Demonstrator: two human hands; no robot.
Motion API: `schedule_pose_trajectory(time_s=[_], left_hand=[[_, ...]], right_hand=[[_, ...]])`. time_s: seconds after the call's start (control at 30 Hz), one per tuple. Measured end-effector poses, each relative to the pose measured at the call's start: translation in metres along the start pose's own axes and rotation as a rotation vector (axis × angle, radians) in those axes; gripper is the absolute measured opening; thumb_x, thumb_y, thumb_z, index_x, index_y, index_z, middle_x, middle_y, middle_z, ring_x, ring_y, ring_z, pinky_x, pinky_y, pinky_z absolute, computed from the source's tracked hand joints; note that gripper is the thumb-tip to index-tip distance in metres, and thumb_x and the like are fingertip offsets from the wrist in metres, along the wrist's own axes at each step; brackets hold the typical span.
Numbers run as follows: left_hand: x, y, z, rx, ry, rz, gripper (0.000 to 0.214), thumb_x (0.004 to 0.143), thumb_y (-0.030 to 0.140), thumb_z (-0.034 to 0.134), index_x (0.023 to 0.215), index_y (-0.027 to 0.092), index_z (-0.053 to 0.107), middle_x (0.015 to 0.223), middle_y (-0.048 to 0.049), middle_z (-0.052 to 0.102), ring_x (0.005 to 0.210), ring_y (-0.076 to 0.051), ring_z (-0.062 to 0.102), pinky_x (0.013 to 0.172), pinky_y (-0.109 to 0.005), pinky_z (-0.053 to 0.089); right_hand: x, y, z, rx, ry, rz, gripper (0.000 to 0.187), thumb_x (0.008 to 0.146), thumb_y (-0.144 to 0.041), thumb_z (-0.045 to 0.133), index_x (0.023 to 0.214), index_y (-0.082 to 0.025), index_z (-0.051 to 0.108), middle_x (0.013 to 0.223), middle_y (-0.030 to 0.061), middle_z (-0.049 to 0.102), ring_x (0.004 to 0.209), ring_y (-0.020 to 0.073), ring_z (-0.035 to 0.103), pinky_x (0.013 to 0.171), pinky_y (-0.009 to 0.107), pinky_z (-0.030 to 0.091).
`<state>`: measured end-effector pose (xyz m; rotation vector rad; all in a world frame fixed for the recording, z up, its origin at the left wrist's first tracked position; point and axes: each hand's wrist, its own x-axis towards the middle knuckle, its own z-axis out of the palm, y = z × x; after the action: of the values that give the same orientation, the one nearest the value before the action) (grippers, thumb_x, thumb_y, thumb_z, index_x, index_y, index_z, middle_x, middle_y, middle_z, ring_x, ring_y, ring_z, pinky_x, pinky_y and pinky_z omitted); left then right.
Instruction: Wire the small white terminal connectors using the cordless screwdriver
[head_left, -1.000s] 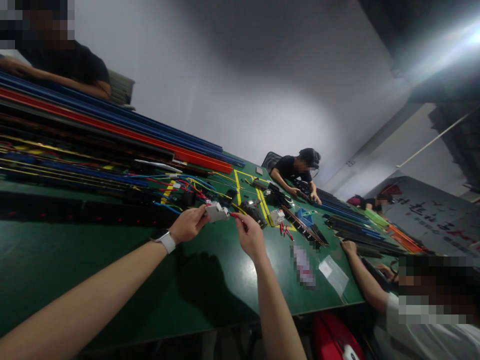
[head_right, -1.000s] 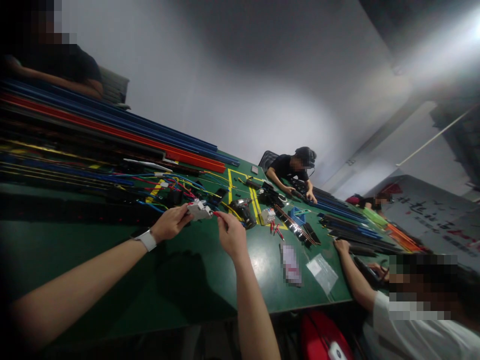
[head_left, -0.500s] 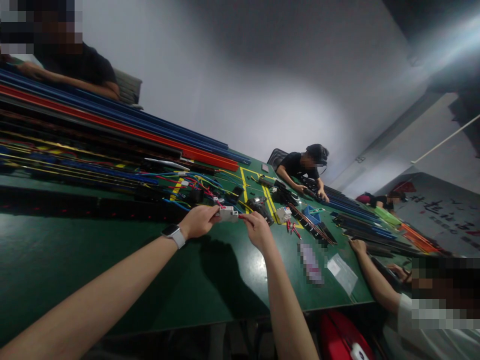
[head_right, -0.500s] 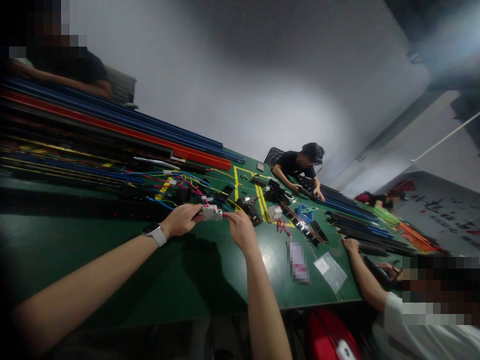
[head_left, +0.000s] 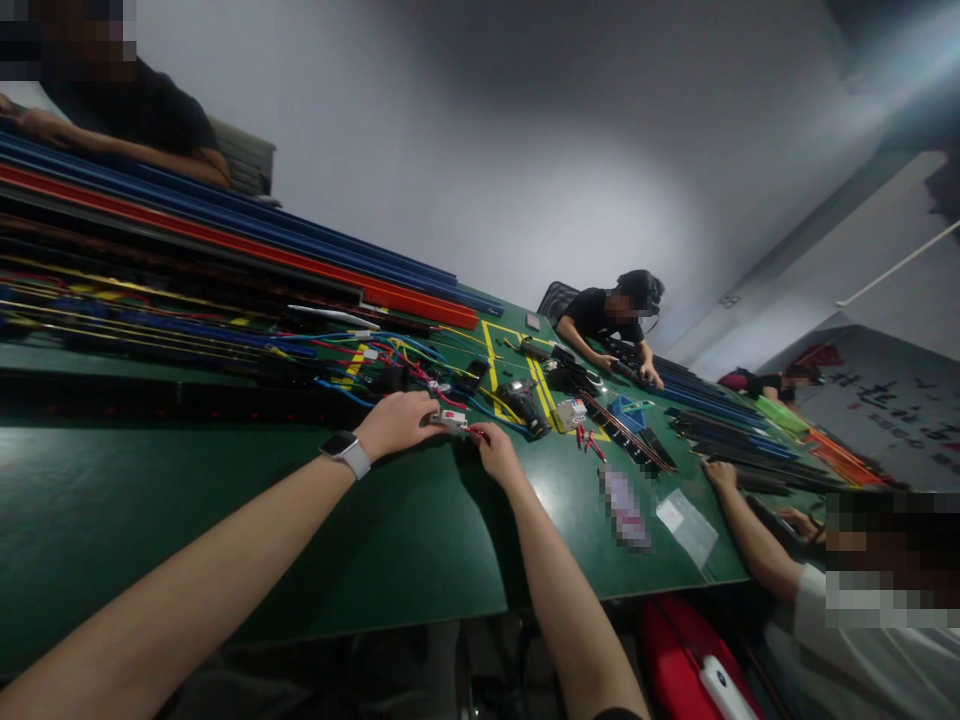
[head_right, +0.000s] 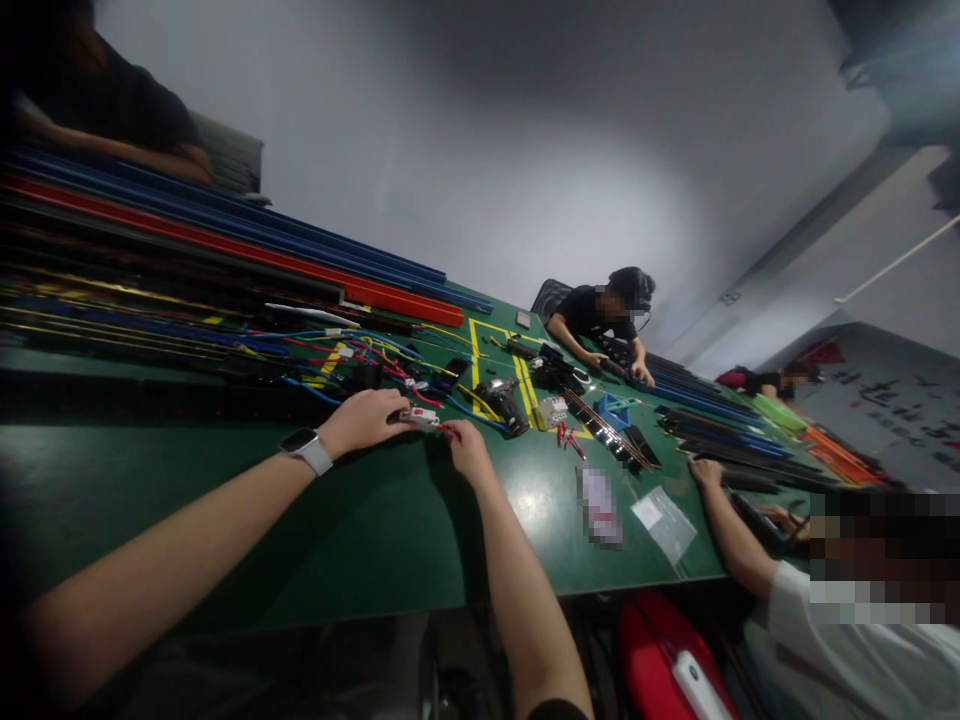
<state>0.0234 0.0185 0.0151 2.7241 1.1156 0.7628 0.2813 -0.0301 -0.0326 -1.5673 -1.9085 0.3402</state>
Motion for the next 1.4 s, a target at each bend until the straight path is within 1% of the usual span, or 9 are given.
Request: schedule_pose_trajectory(time_s=[0.23,0.37,0.5,0.63,0.77,0.87,1.0,1.2,1.4], left_hand=[[0.0,0.002,0.003,0.002,-0.01,0.0,0.039,0.09,0.056,0.052,0.107,0.027,0.071,0.102,-0.0077,0.069,0.091,-0.025,0.066,0.076,-0.034,0.045],[-0.001,0.002,0.006,0.023,-0.011,-0.005,0.038,0.089,0.055,0.052,0.104,0.024,0.071,0.102,-0.0092,0.069,0.092,-0.026,0.066,0.078,-0.036,0.045],[-0.001,0.002,0.008,0.025,-0.018,-0.008,0.032,0.089,0.048,0.055,0.099,0.022,0.069,0.097,-0.01,0.071,0.092,-0.027,0.066,0.08,-0.038,0.044],[0.0,0.006,0.008,0.027,-0.036,-0.023,0.028,0.088,0.045,0.055,0.095,0.021,0.068,0.093,-0.01,0.072,0.088,-0.026,0.067,0.081,-0.037,0.042],[0.001,0.013,0.012,0.039,-0.015,-0.061,0.036,0.085,0.053,0.056,0.092,0.02,0.066,0.092,-0.0116,0.073,0.091,-0.027,0.067,0.085,-0.039,0.04],[0.002,0.015,0.018,0.02,-0.005,-0.064,0.045,0.083,0.06,0.059,0.102,0.02,0.065,0.098,-0.0128,0.073,0.097,-0.029,0.066,0.088,-0.04,0.039],[0.004,0.017,0.019,-0.109,0.025,-0.034,0.049,0.085,0.055,0.061,0.124,0.024,0.057,0.112,-0.0097,0.071,0.105,-0.027,0.065,0.087,-0.036,0.042],[0.008,0.022,0.017,-0.176,-0.049,-0.138,0.037,0.082,0.052,0.062,0.106,0.024,0.058,0.093,-0.0046,0.073,0.083,-0.024,0.069,0.064,-0.028,0.042],[0.016,0.022,0.02,-0.168,-0.134,-0.184,0.041,0.075,0.055,0.066,0.101,0.024,0.059,0.092,-0.0037,0.073,0.083,-0.025,0.069,0.065,-0.028,0.044]], right_hand=[[0.004,0.005,0.004,-0.111,0.052,0.038,0.018,0.09,-0.024,0.064,0.1,-0.028,0.079,0.111,0.0086,0.064,0.107,0.0264,0.052,0.1,0.044,0.041],[-0.001,0.004,0.003,-0.122,0.044,0.035,0.022,0.091,-0.024,0.063,0.107,-0.03,0.077,0.112,0.0075,0.064,0.105,0.0248,0.054,0.098,0.042,0.042],[-0.003,0.002,-0.002,-0.095,0.041,0.01,0.027,0.09,-0.02,0.061,0.113,-0.024,0.074,0.112,0.0088,0.066,0.105,0.0234,0.057,0.098,0.039,0.044],[-0.004,-0.001,-0.004,-0.06,0.044,0.002,0.023,0.09,-0.022,0.059,0.105,-0.022,0.076,0.107,0.0075,0.071,0.102,0.0221,0.062,0.095,0.036,0.048],[-0.005,-0.003,-0.002,-0.038,0.048,0.011,0.023,0.09,-0.02,0.058,0.1,-0.024,0.078,0.105,0.0056,0.073,0.101,0.0216,0.065,0.094,0.036,0.049],[-0.006,-0.004,0.0,-0.032,0.057,0.018,0.023,0.091,-0.021,0.058,0.1,-0.025,0.078,0.106,0.0053,0.074,0.102,0.0215,0.065,0.095,0.035,0.049],[-0.007,-0.002,0.002,-0.022,0.068,0.027,0.023,0.091,-0.021,0.058,0.101,-0.024,0.078,0.107,0.0061,0.074,0.103,0.0217,0.066,0.096,0.036,0.049],[-0.006,0.0,0.004,0.01,0.055,0.025,0.021,0.09,-0.023,0.061,0.102,-0.026,0.078,0.109,0.0048,0.073,0.103,0.0213,0.066,0.097,0.035,0.049],[-0.005,0.004,0.006,0.048,0.058,0.016,0.022,0.089,-0.022,0.061,0.101,-0.025,0.079,0.109,0.0055,0.073,0.104,0.0218,0.067,0.097,0.036,0.05]])
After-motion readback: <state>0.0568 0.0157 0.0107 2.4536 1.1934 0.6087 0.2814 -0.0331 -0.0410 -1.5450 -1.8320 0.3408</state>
